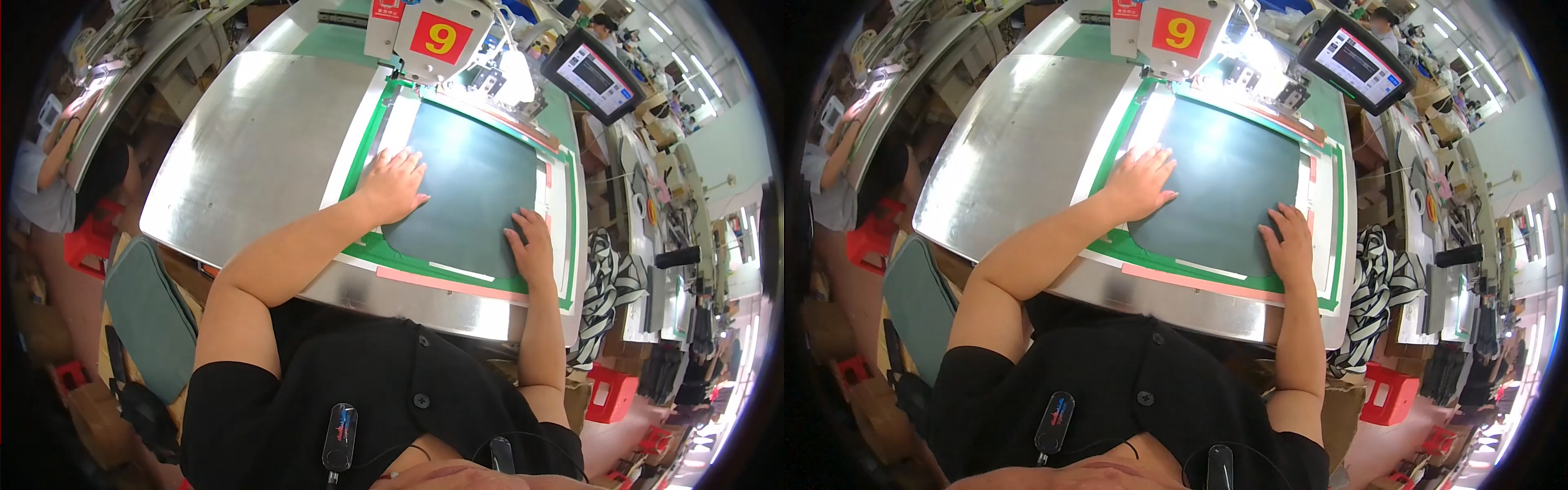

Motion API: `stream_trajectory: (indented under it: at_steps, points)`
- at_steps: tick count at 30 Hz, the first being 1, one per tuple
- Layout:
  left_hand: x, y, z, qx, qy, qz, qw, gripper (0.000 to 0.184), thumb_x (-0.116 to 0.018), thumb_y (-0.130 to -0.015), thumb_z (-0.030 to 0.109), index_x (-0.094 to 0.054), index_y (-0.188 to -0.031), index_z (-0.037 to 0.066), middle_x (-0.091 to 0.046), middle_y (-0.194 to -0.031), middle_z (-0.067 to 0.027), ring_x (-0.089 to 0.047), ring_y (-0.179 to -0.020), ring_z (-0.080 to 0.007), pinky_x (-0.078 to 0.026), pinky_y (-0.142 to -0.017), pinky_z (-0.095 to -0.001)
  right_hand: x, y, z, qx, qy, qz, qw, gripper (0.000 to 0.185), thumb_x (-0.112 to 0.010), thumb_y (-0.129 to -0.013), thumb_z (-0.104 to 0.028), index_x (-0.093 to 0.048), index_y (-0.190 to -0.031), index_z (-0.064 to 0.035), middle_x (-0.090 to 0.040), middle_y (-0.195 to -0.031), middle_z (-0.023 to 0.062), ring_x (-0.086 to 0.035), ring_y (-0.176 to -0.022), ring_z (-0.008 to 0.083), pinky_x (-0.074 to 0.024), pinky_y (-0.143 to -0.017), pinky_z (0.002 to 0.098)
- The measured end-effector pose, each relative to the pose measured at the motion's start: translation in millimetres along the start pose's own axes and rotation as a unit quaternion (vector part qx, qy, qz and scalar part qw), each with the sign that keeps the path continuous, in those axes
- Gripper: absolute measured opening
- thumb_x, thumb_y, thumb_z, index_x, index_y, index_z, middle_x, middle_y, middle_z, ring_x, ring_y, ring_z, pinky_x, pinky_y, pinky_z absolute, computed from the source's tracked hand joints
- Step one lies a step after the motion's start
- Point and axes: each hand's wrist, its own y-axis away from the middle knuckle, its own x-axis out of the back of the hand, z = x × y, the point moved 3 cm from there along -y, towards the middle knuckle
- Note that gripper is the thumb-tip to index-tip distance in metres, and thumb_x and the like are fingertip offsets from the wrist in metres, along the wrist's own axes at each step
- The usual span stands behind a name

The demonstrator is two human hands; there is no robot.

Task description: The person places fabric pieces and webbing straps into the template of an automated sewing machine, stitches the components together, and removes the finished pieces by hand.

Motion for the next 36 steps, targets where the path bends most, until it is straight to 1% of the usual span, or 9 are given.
stream_trajectory:
  at_steps: [8, 14, 21, 23, 27, 29, 30, 34, 36]
  points:
    - [0.8, -0.2, -1.6, -0.008, -0.005, -0.004, 1.0, 0.056, -0.054, -0.083, 0.044, -0.049, -0.123, 0.005, -0.043, -0.133, -0.0131, -0.038, -0.125, -0.0273, -0.027, -0.101, -0.0484, 3.2, -1.1, -4.2, -0.005, -0.011, -0.001, 1.0, 0.03, -0.064, -0.079, -0.019, -0.061, -0.104, -0.0022, -0.055, -0.118, 0.0124, -0.048, -0.113, 0.0304, -0.038, -0.096, 0.0389]
    - [1.1, 0.1, -0.3, -0.008, -0.024, 0.025, 0.999, 0.055, -0.054, -0.083, 0.044, -0.051, -0.121, 0.005, -0.048, -0.129, -0.0123, -0.041, -0.123, -0.0264, -0.027, -0.1, -0.0458, 2.8, -1.2, -4.9, 0.002, -0.006, 0.002, 1.0, 0.031, -0.064, -0.079, -0.018, -0.061, -0.104, -0.0017, -0.054, -0.119, 0.0127, -0.048, -0.113, 0.0307, -0.0382, -0.095, 0.0385]
    - [-1.1, -0.4, -0.7, -0.016, -0.038, 0.016, 0.999, 0.056, -0.053, -0.083, 0.045, -0.049, -0.122, 0.005, -0.046, -0.131, -0.0119, -0.041, -0.124, -0.025, -0.027, -0.1, -0.0466, 0.0, -1.9, -1.4, -0.007, -0.013, 0.008, 1.0, 0.032, -0.065, -0.077, -0.019, -0.061, -0.104, -0.0019, -0.055, -0.118, 0.0135, -0.048, -0.112, 0.0321, -0.0382, -0.095, 0.0396]
    - [-2.6, -1.8, -0.4, 0.003, -0.041, -0.002, 0.999, 0.056, -0.054, -0.083, 0.044, -0.048, -0.124, 0.006, -0.044, -0.133, -0.0113, -0.039, -0.125, -0.0242, -0.029, -0.1, -0.0483, -0.9, -2.3, 4.9, 0.024, -0.009, 0.027, 0.999, 0.033, -0.066, -0.076, -0.02, -0.062, -0.104, -0.0022, -0.055, -0.117, 0.0145, -0.048, -0.111, 0.033, -0.0386, -0.095, 0.0402]
    - [5.3, -4.0, -0.1, 0.011, -0.009, -0.023, 1.0, 0.055, -0.056, -0.082, 0.042, -0.048, -0.123, 0.006, -0.044, -0.133, -0.0114, -0.039, -0.125, -0.0239, -0.027, -0.101, -0.0511, -3.3, -0.6, 10.5, 0.028, 0.014, 0.071, 0.997, 0.037, -0.067, -0.076, -0.026, -0.061, -0.105, -0.0021, -0.055, -0.117, 0.0162, -0.048, -0.111, 0.034, -0.0386, -0.094, 0.0411]
    - [6.3, -4.8, -0.8, 0.012, 0.0, -0.025, 1.0, 0.056, -0.058, -0.081, 0.042, -0.05, -0.123, 0.006, -0.045, -0.132, -0.0116, -0.04, -0.124, -0.024, -0.026, -0.102, -0.0502, -4.2, 0.0, 11.7, 0.014, 0.013, 0.062, 0.998, 0.041, -0.066, -0.077, -0.029, -0.06, -0.107, -0.0023, -0.054, -0.118, 0.0162, -0.047, -0.112, 0.0338, -0.0378, -0.095, 0.0412]
    - [5.7, -5.0, -1.0, 0.01, 0.002, -0.028, 1.0, 0.056, -0.058, -0.081, 0.042, -0.049, -0.123, 0.006, -0.045, -0.132, -0.0117, -0.04, -0.124, -0.0243, -0.026, -0.102, -0.05, -6.2, 0.5, 13.9, -0.003, 0.016, 0.044, 0.999, 0.046, -0.064, -0.078, -0.034, -0.058, -0.112, -0.0029, -0.051, -0.122, 0.0163, -0.044, -0.116, 0.0332, -0.0356, -0.097, 0.0412]
    - [5.3, -5.6, -1.2, 0.014, 0.01, -0.043, 0.999, 0.057, -0.057, -0.082, 0.042, -0.048, -0.125, 0.006, -0.044, -0.133, -0.0118, -0.038, -0.126, -0.025, -0.024, -0.103, -0.0495, -9.8, 0.1, 16.3, -0.046, 0.029, 0.017, 0.998, 0.054, -0.06, -0.08, -0.043, -0.054, -0.118, -0.0044, -0.045, -0.129, 0.0157, -0.039, -0.122, 0.0316, -0.0315, -0.1, 0.0416]
    - [7.4, -5.8, -0.4, 0.026, 0.015, -0.056, 0.998, 0.056, -0.056, -0.083, 0.041, -0.048, -0.126, 0.006, -0.043, -0.134, -0.0114, -0.037, -0.127, -0.0256, -0.023, -0.104, -0.0489, -9.1, -0.4, 14.3, -0.057, 0.038, 0.013, 0.998, 0.054, -0.06, -0.081, -0.042, -0.053, -0.119, -0.0049, -0.044, -0.131, 0.0156, -0.038, -0.122, 0.0324, -0.0311, -0.101, 0.0407]
